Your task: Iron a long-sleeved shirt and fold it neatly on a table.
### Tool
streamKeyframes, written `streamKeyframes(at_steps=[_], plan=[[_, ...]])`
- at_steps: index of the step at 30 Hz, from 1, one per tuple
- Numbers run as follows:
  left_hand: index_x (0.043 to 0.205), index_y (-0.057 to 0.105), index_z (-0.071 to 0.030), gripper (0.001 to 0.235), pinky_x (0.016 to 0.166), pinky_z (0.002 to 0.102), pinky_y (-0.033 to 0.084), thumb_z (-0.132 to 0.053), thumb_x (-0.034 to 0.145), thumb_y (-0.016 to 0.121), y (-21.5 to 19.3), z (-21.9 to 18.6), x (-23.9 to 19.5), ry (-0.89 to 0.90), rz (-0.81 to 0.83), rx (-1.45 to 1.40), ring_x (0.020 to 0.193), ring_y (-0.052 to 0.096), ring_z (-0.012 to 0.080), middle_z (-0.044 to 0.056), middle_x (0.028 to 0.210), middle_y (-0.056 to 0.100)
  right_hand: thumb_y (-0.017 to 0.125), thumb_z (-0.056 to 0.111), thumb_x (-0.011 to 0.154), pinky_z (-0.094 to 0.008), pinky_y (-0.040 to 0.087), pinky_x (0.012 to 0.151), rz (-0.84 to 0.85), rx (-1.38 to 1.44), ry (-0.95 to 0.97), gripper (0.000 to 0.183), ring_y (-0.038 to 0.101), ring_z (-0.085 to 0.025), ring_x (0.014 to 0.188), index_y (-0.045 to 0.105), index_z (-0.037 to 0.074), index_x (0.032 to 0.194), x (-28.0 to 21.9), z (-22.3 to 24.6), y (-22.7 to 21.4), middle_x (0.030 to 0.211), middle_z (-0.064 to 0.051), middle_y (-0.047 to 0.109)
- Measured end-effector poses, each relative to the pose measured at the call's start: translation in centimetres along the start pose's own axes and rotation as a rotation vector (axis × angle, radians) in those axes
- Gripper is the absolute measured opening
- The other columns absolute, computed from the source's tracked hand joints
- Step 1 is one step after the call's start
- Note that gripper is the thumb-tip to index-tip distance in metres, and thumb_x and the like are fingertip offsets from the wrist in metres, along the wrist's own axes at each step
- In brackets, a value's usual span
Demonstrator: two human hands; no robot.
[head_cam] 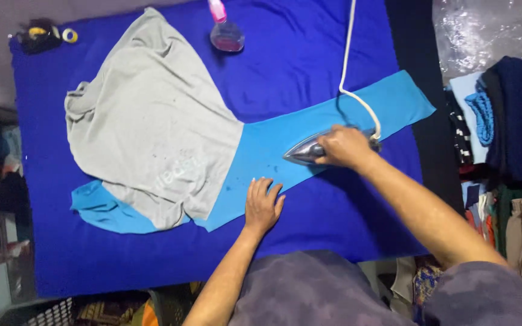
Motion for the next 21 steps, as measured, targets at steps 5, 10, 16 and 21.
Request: streamKeyframes(at_steps=[5, 10, 16, 21], plan=[[0.116, 0.068, -0.013, 0.034, 0.116, 0.054, 0.036, -0.028, 0.087, 0.076, -0.5, -0.2, 0.5, -0.041, 0.006, -0.01, 0.126, 0.055, 0.035, 0.014, 0.123, 0.06, 0.082, 0.062, 0.065, -0.046, 0.059, 0.064, -0.072, -0.129, 0.102, 0.05, 0.071, -0.032, 0.076, 0.077, 0.015, 0.082, -1.0, -8.0, -2.7, 0.076, -0.013, 0.069], [0.117, 0.068, -0.013, 0.034, 0.116, 0.054, 0.036, -0.028, 0.086, 0.076, -0.6, -0.3, 0.1, -0.04, 0.006, 0.005, 0.127, 0.054, 0.0351, 0.014, 0.124, 0.06, 0.079, 0.068, 0.07, -0.045, 0.058, 0.069, -0.126, -0.21, 0.211, 0.056, 0.07, -0.032, 0.076, 0.077, 0.013, 0.085, -1.0, -13.1, -3.5, 0.078, -0.015, 0.069], [0.116, 0.068, -0.013, 0.034, 0.117, 0.053, 0.035, -0.028, 0.086, 0.075, -0.3, -0.1, 0.8, -0.036, 0.004, 0.015, 0.127, 0.054, 0.0348, 0.014, 0.123, 0.06, 0.078, 0.07, 0.069, -0.049, 0.058, 0.068, 0.04, -0.049, 0.176, 0.054, 0.07, -0.037, 0.074, 0.079, 0.017, 0.081, -1.9, -9.6, -3.6, 0.077, -0.017, 0.07], [0.116, 0.068, -0.014, 0.034, 0.116, 0.054, 0.035, -0.028, 0.087, 0.075, -0.4, -0.4, 0.7, -0.06, 0.027, 0.016, 0.126, 0.054, 0.0346, 0.013, 0.124, 0.059, 0.079, 0.067, 0.065, -0.045, 0.06, 0.07, -0.09, -0.072, -0.06, 0.053, 0.072, -0.03, 0.076, 0.076, 0.015, 0.077, -3.1, -10.7, -2.3, 0.073, -0.011, 0.069]])
Point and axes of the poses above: each hand's wrist, its own x-axis towards the middle knuckle, its own y-axis out of the palm, z = x × y, the point moved 3 cm from there along x, towards the middle knuckle
